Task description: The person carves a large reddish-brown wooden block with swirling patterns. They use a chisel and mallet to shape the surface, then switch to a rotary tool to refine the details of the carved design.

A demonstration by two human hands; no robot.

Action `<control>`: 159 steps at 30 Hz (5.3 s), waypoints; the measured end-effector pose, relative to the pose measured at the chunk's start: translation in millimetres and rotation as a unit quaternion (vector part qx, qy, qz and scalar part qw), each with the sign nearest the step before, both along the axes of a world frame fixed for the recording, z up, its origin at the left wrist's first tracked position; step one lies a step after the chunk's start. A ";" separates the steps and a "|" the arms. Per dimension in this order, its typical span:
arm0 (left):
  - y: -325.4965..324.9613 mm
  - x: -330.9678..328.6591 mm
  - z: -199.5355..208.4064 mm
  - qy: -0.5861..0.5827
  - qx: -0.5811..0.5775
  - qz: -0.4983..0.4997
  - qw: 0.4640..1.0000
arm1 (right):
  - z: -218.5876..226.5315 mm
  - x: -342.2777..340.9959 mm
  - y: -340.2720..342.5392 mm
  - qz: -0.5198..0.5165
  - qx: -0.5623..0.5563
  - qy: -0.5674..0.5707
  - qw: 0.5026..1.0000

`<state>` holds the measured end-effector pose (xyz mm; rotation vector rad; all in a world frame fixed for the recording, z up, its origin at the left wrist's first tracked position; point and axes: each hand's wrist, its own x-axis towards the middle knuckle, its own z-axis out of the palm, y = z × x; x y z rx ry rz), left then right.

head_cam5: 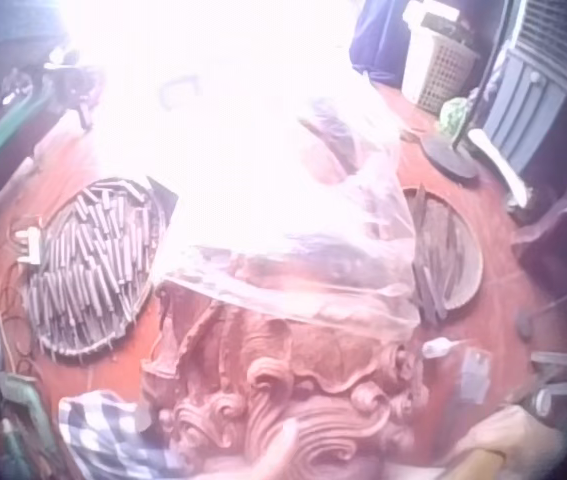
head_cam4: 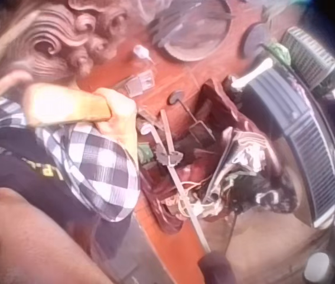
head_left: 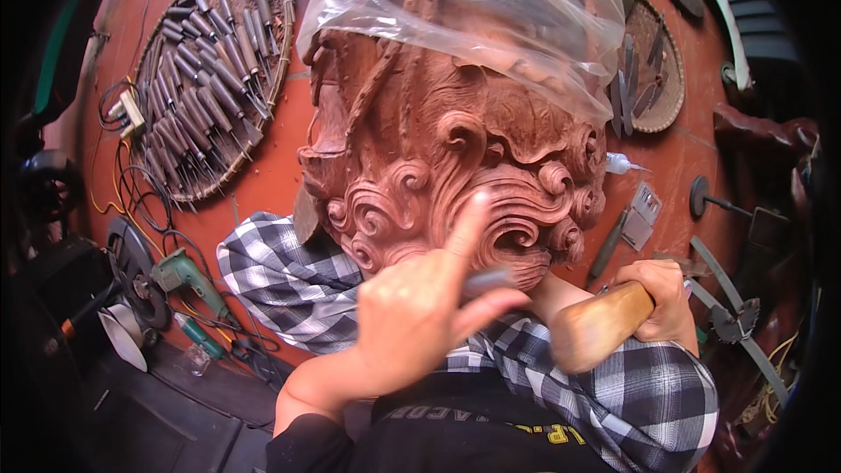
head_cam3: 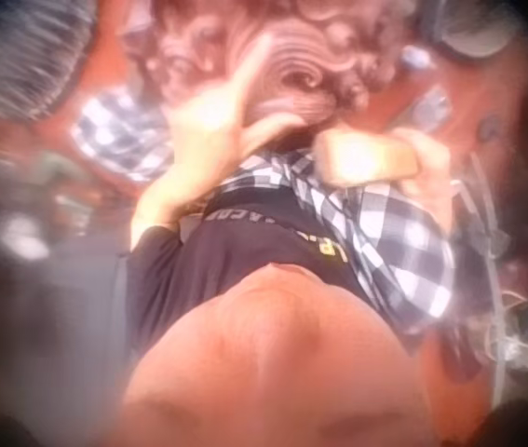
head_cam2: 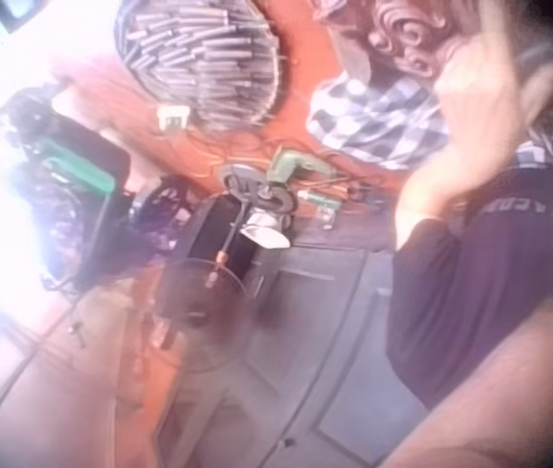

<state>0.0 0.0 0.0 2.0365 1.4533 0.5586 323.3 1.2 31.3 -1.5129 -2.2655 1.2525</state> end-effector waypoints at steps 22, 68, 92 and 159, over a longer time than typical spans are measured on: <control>7.0 12.3 18.9 0.094 -0.050 0.000 0.994 | -6.2 2.2 11.2 0.085 0.009 -0.038 0.996; 37.9 43.0 40.6 0.021 -0.194 0.117 0.974 | -18.7 21.4 -2.7 0.067 0.002 -0.023 0.997; 64.4 44.4 15.5 -0.088 0.173 -0.412 0.890 | -39.6 26.7 -5.8 0.132 0.304 0.004 0.943; 70.9 55.3 13.1 -0.105 0.121 -0.331 0.930 | -64.0 31.2 9.0 0.014 0.464 0.108 0.879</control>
